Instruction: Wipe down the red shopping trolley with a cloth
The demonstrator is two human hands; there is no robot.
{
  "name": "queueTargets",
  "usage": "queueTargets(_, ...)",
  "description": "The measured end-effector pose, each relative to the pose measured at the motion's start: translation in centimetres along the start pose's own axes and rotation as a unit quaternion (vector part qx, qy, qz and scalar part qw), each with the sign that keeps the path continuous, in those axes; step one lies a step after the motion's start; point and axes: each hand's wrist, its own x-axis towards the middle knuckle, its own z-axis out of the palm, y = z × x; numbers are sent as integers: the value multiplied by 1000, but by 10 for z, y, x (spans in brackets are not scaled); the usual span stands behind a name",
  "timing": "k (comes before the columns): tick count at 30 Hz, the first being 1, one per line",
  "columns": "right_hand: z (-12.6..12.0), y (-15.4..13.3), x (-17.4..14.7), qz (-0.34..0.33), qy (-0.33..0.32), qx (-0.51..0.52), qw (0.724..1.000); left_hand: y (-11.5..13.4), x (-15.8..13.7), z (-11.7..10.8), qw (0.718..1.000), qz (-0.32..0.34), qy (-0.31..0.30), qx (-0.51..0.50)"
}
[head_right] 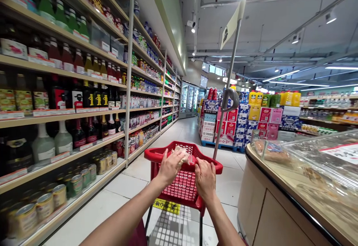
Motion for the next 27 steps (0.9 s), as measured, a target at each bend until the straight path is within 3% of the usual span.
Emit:
queueTargets(3, -1, 1, -1, -6, -8, 1, 1000, -36, -7, -18, 998, -50, -1, 35)
queueTargets(6, 0, -2, -1, 3, -6, -1, 1000, -77, -12, -40, 979, -185, 38, 81)
queueTargets(8, 1, -4, 0, 10, -2, -4, 1000, -79, -12, -42, 969, -220, 55, 95)
queueTargets(10, 1, -5, 0, 11, 2, -8, 1000, -59, -8, -31, 979, -180, 48, 88)
queueTargets(13, 0, -3, -1, 2, 0, -9, 1000, -23, -4, -11, 997, -47, 22, 58)
queueTargets(15, -2, -1, -1, -8, -6, -9, 1000, -19, -3, -10, 999, 1, 12, 47)
queueTargets(17, -3, 0, -1, -16, -12, -11, 1000, -38, -6, -22, 998, -24, 10, 55)
queueTargets(20, -2, -3, -1, -12, -8, -18, 1000, -77, -12, -44, 984, -145, 40, 91)
queueTargets(22, 0, -5, -1, -1, 5, -27, 1000, -83, -13, -46, 979, -174, 47, 99)
queueTargets(24, 2, -6, -1, 5, 14, -33, 999, -65, -13, -35, 988, -130, 32, 80)
queueTargets(27, 2, -4, -2, -6, 7, -29, 1000, -15, -8, -8, 999, -25, 20, 40)
